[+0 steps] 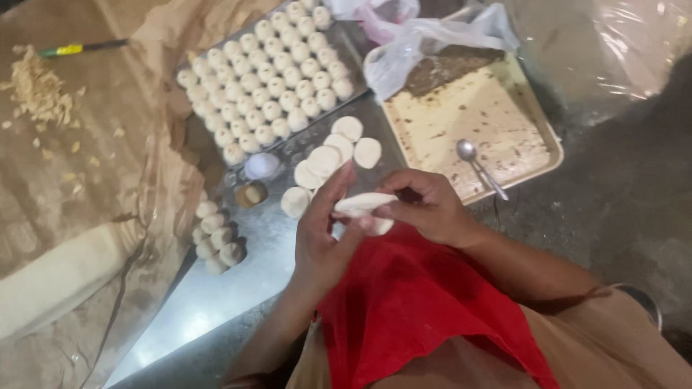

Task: The person fills small pieces of dough with a dark mixture using a spoon, then folds and pinches the dough by hand to seal it into buns.

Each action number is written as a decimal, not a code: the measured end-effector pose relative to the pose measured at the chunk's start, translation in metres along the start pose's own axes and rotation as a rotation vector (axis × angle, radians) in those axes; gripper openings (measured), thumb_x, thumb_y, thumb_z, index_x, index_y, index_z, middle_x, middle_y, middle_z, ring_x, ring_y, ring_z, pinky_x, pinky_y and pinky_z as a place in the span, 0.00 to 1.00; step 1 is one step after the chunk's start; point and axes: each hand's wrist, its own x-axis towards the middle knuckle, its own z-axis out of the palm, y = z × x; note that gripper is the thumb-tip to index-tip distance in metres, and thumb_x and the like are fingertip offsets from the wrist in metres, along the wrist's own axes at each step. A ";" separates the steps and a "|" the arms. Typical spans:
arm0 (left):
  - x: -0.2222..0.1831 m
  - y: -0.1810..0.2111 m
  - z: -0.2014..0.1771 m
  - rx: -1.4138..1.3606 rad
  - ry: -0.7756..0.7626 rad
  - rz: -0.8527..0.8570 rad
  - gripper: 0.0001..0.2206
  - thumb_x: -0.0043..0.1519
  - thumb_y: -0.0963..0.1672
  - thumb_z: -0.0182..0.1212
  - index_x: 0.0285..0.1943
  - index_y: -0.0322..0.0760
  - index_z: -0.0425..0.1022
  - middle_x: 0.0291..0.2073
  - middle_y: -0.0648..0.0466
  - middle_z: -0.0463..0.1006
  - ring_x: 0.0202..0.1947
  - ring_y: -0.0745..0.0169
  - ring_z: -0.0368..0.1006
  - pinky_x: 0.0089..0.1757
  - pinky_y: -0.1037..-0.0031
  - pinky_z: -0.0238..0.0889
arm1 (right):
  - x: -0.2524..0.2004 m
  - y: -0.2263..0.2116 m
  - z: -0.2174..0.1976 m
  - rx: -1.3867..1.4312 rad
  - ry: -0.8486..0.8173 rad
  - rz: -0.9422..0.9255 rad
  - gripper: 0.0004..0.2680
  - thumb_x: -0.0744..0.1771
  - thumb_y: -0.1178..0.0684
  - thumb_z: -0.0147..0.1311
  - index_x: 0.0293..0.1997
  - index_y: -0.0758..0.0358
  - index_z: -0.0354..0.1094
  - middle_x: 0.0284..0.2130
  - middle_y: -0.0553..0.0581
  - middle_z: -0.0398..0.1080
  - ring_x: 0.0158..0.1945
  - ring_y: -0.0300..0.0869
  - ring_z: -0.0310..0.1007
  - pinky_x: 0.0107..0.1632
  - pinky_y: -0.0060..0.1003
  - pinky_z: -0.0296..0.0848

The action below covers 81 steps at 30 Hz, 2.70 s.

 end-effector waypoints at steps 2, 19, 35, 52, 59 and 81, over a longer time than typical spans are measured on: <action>0.012 -0.030 0.021 -0.195 -0.065 -0.189 0.21 0.68 0.40 0.58 0.72 0.30 0.68 0.57 0.53 0.79 0.49 0.69 0.77 0.46 0.77 0.72 | -0.011 0.004 -0.027 -0.066 0.021 0.065 0.06 0.68 0.62 0.61 0.49 0.67 0.72 0.42 0.54 0.74 0.44 0.35 0.72 0.45 0.29 0.72; 0.021 -0.148 0.054 0.412 0.264 -0.260 0.20 0.65 0.37 0.55 0.68 0.31 0.69 0.52 0.47 0.81 0.51 0.52 0.80 0.51 0.64 0.71 | -0.076 0.133 -0.194 -1.201 0.264 0.552 0.10 0.64 0.54 0.58 0.47 0.61 0.75 0.39 0.64 0.77 0.44 0.56 0.76 0.48 0.52 0.73; -0.047 -0.184 -0.043 -0.843 0.502 -0.641 0.19 0.66 0.40 0.53 0.67 0.31 0.65 0.55 0.45 0.75 0.51 0.52 0.75 0.51 0.57 0.74 | 0.092 0.133 -0.195 -1.616 0.171 0.239 0.12 0.66 0.61 0.49 0.52 0.61 0.75 0.40 0.63 0.75 0.40 0.58 0.77 0.43 0.52 0.74; -0.044 -0.172 -0.089 -0.679 0.574 -0.568 0.18 0.65 0.39 0.53 0.65 0.29 0.64 0.53 0.45 0.75 0.50 0.53 0.77 0.49 0.59 0.76 | 0.134 0.155 -0.192 -1.755 0.011 0.487 0.07 0.65 0.60 0.52 0.40 0.64 0.77 0.37 0.67 0.77 0.44 0.59 0.77 0.47 0.51 0.75; -0.025 -0.166 -0.090 -0.668 0.486 -0.559 0.18 0.66 0.40 0.54 0.65 0.30 0.68 0.53 0.46 0.77 0.50 0.54 0.77 0.49 0.61 0.75 | 0.152 0.163 -0.204 -1.801 -0.139 0.573 0.07 0.65 0.59 0.52 0.40 0.64 0.78 0.38 0.66 0.78 0.46 0.57 0.78 0.48 0.50 0.76; -0.014 -0.149 -0.066 -0.571 0.526 -0.528 0.17 0.66 0.39 0.55 0.64 0.28 0.69 0.54 0.47 0.77 0.51 0.56 0.75 0.51 0.62 0.73 | 0.064 0.157 -0.200 -1.497 0.237 0.471 0.09 0.69 0.56 0.50 0.50 0.56 0.78 0.37 0.65 0.76 0.43 0.59 0.76 0.47 0.54 0.74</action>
